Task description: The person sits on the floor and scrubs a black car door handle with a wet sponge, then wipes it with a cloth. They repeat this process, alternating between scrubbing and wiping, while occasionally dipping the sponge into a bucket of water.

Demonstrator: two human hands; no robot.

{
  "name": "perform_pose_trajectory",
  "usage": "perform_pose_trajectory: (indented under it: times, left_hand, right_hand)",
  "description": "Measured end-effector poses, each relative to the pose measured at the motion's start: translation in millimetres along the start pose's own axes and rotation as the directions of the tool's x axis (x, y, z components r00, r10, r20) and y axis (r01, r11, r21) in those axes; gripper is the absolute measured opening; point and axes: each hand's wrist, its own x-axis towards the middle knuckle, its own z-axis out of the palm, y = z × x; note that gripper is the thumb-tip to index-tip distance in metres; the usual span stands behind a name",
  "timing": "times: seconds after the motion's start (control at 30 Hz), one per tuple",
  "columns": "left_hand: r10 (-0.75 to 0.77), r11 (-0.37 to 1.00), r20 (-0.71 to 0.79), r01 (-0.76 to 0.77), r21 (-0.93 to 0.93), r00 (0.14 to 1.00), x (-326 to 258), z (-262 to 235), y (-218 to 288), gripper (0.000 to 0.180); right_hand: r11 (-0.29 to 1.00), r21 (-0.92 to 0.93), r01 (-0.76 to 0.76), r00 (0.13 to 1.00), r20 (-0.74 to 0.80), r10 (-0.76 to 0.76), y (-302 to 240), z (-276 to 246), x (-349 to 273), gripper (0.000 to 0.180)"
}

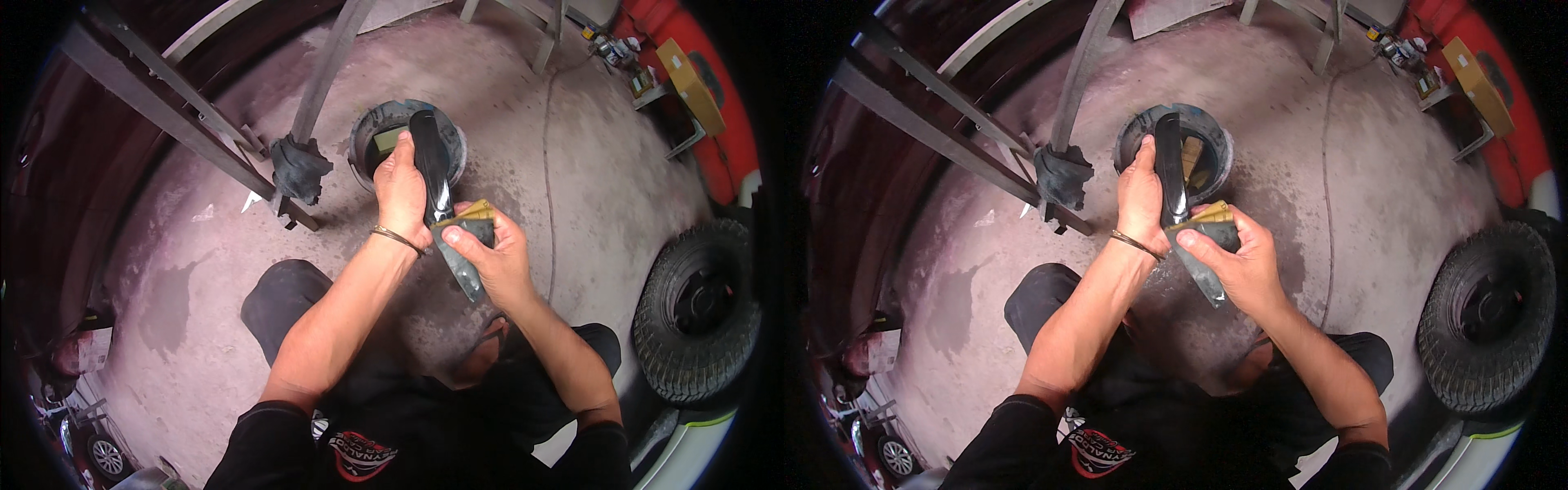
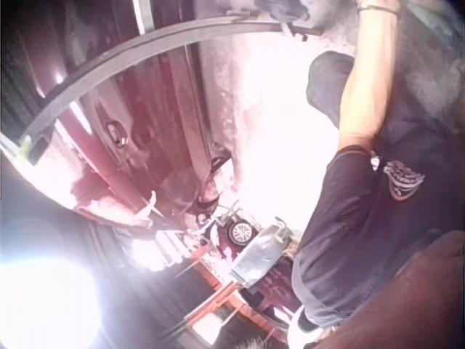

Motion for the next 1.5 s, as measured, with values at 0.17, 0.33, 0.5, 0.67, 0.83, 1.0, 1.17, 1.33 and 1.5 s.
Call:
perform_pose_trajectory:
  times: [0.17, 0.33, 0.5, 0.67, 0.83, 1.0, 1.17, 1.33, 1.5]
  left_hand:
    - [0.150, 0.987, 0.086, -0.154, 0.053, 0.985, -3.6, 0.9, -12.7, 0.040]
    - [0.112, 0.993, -0.015, -0.112, 0.030, 0.994, -6.7, 2.7, -16.1, 0.040]
    - [0.179, 0.984, 0.039, -0.180, 0.012, 0.983, 6.1, -2.5, 7.9, 0.038]
    - [0.190, 0.982, 0.024, -0.190, -0.023, 0.981, 0.7, 9.7, 6.3, 0.037]
    - [0.221, 0.963, 0.059, -0.227, 0.142, 0.973, -1.3, 7.0, -6.9, 0.039]
    - [0.145, 0.983, 0.045, -0.149, 0.108, 0.988, -12.6, 5.0, -30.7, 0.036]
    - [0.134, 0.969, 0.099, -0.151, 0.195, 0.986, -15.6, -1.2, -32.0, 0.037]
    - [0.068, 0.929, 0.114, -0.105, 0.355, 0.991, -30.0, -11.2, -44.9, 0.041]
    - [0.010, 0.998, 0.001, -0.010, 0.062, 1.000, -4.0, -20.6, 23.4, 0.038]
  right_hand:
    - [0.992, -0.005, -0.129, 0.991, -0.028, 0.129, -9.4, -2.5, 16.3, 0.020]
    - [0.987, -0.037, -0.154, 0.988, -0.003, 0.154, -4.0, -1.6, 30.2, 0.023]
    - [0.983, -0.078, -0.166, 0.969, 0.171, 0.177, -11.1, -8.0, 14.6, 0.030]
    - [0.957, 0.101, -0.271, 0.947, 0.209, 0.246, -15.4, -14.7, 22.1, 0.029]
    - [0.989, -0.034, -0.142, 0.988, 0.050, 0.144, -11.8, -16.8, 33.3, 0.026]
    - [0.996, -0.017, -0.083, 0.991, -0.104, 0.081, -2.1, -4.8, 41.0, 0.025]
    - [0.987, -0.158, 0.040, 0.989, -0.132, -0.062, 17.5, -14.6, 41.7, 0.026]
    - [0.974, -0.227, 0.006, 0.952, -0.295, -0.075, 13.5, -58.8, 95.6, 0.028]
    - [0.982, -0.170, -0.082, 0.963, -0.269, 0.034, 25.1, -87.9, 133.1, 0.032]
